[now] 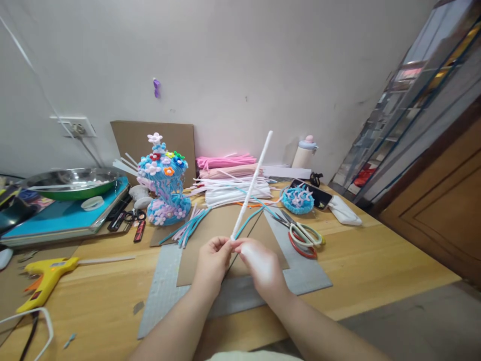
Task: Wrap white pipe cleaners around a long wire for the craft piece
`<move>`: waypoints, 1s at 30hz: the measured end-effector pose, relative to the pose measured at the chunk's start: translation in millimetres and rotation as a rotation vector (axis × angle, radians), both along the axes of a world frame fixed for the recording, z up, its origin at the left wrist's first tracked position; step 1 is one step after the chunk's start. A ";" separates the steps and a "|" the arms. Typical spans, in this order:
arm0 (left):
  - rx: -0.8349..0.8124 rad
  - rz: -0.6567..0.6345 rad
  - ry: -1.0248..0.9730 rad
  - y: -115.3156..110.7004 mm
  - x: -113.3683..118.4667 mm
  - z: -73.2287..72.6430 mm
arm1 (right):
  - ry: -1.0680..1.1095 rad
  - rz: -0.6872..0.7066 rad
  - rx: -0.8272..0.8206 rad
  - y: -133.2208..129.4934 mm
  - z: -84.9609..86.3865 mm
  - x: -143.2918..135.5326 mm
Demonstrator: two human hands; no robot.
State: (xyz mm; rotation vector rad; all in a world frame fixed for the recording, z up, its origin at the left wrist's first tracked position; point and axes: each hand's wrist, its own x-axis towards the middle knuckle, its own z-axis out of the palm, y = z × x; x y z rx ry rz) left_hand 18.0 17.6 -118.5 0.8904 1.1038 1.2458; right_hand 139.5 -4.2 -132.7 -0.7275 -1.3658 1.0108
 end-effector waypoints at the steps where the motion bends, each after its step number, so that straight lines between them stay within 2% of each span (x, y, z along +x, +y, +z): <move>1: -0.027 -0.027 -0.029 -1.1 -0.1 0.2 | 0.023 0.013 -0.027 1.3 -2.3 1.8; 6: -0.094 -0.096 -0.123 -2.8 -1.0 0.4 | 0.014 0.077 -0.057 6.5 -5.4 7.6; 12: -0.115 -0.018 -0.132 -0.4 2.9 -7.5 | -0.066 0.056 -0.001 2.0 1.3 2.8; 14: -0.100 0.019 -0.132 -0.7 3.6 -7.0 | -0.042 0.043 -0.027 -0.8 2.5 -0.7; 17: -0.076 0.019 -0.156 -2.4 2.0 -2.1 | 0.119 0.082 -0.156 -2.6 0.6 -4.0; 20: -0.078 -0.061 -0.207 -4.6 -1.3 3.7 | 0.292 0.137 -0.284 -0.3 -3.4 -3.2; 25: -0.125 -0.265 -0.313 -7.4 -4.5 9.0 | 0.451 0.221 -0.450 8.1 -3.4 4.0; 30: -0.155 -0.441 -0.368 -12.9 -5.3 12.8 | 0.485 0.324 -0.629 20.4 2.9 9.6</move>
